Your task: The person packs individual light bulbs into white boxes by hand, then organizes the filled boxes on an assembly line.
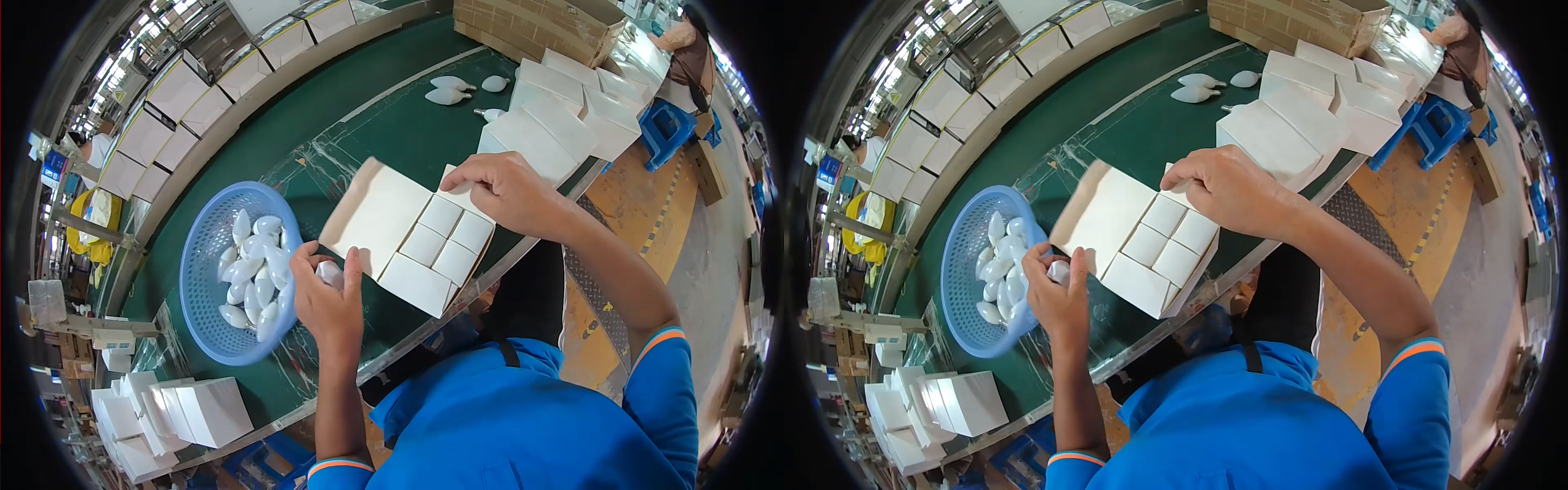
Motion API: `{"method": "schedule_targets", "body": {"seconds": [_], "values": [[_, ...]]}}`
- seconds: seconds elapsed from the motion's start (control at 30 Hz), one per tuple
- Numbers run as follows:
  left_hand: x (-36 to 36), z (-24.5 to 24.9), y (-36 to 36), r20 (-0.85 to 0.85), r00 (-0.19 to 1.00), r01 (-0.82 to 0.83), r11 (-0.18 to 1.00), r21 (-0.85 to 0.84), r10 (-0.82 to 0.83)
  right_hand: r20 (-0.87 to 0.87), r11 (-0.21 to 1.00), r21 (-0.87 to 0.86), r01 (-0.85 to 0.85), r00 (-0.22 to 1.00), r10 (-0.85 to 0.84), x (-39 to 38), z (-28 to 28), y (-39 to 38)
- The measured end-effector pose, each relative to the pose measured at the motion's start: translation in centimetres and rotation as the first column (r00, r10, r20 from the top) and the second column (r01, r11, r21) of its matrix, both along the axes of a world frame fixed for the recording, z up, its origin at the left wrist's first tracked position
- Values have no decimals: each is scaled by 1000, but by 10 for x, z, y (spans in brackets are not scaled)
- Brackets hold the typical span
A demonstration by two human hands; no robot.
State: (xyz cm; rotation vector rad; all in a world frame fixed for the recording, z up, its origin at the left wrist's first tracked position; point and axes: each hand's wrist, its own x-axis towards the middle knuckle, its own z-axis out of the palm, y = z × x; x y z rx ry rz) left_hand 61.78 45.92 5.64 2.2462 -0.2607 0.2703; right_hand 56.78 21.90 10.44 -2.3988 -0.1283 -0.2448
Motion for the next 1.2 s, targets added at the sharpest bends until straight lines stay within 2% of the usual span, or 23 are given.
{"method": "schedule_targets", "body": {"seconds": [0.03,0.07,0.1,0.13,0.17,0.2,0.23,0.3,0.33,0.4,0.47,0.53,0.57,0.63,0.67,0.73,0.77,0.83,0.97,1.03,1.07,1.13,1.2], "values": [[-1,0,3,-2,999,42,999,21,-42,-111,998,44,44,993,-39,-1,3,2],[-3,2,4,-5,997,84,996,43,-83,-114,998,44,41,993,-36,-2,-2,4],[-4,5,3,-5,997,81,996,44,-81,66,1000,-16,9,998,-8,-2,-9,7],[-6,11,1,250,967,29,994,107,-55,243,997,-79,-11,970,30,-2,-13,9],[-7,16,-1,489,871,-36,987,156,-46,244,997,-76,-10,969,28,-2,-12,10],[-8,21,-1,489,871,-34,987,158,-48,340,961,-274,-46,930,142,-3,-7,11],[-9,24,-2,544,823,37,971,237,-164,405,884,-465,-56,874,269,-3,-3,12],[-7,24,-4,598,683,194,893,405,-420,345,855,-503,-124,878,331,-3,-1,11],[-6,26,-6,599,683,194,894,403,-418,284,822,-536,-192,876,390,-2,1,10],[-4,37,-10,364,592,405,656,637,-719,217,807,-557,-197,903,371,3,8,7],[2,50,-11,286,600,446,609,655,-747,151,793,-575,-201,927,344,9,15,5],[10,58,-10,66,573,655,505,562,-817,-101,747,-563,-354,926,363,17,22,4],[14,61,-11,68,573,654,506,562,-817,-101,746,-565,-353,926,363,21,26,5],[23,65,-13,-96,511,776,411,478,-854,-338,683,-585,-437,897,285,29,33,10],[28,67,-13,-96,514,776,414,475,-853,-340,681,-585,-441,895,287,32,35,13],[38,70,-15,-224,453,827,312,468,-863,-424,592,-653,-472,876,231,38,39,17],[42,72,-17,-222,453,827,314,465,-863,-426,590,-654,-474,875,230,40,37,17],[49,77,-20,-340,410,854,224,470,-846,-358,582,-668,-463,886,294,45,32,18],[45,74,-23,-297,416,836,234,495,-859,-347,547,-691,-472,881,322,43,35,18],[40,74,-22,-231,459,823,312,476,-858,-396,602,-631,-489,870,292,43,36,16],[39,70,-21,-232,453,825,307,475,-861,-397,605,-631,-486,872,287,44,37,14],[37,60,-17,-75,498,813,436,386,-864,-469,677,-505,-535,829,305,49,37,12],[31,57,-11,-43,537,787,481,387,-843,-486,661,-516,-545,822,298,52,38,14]]}}
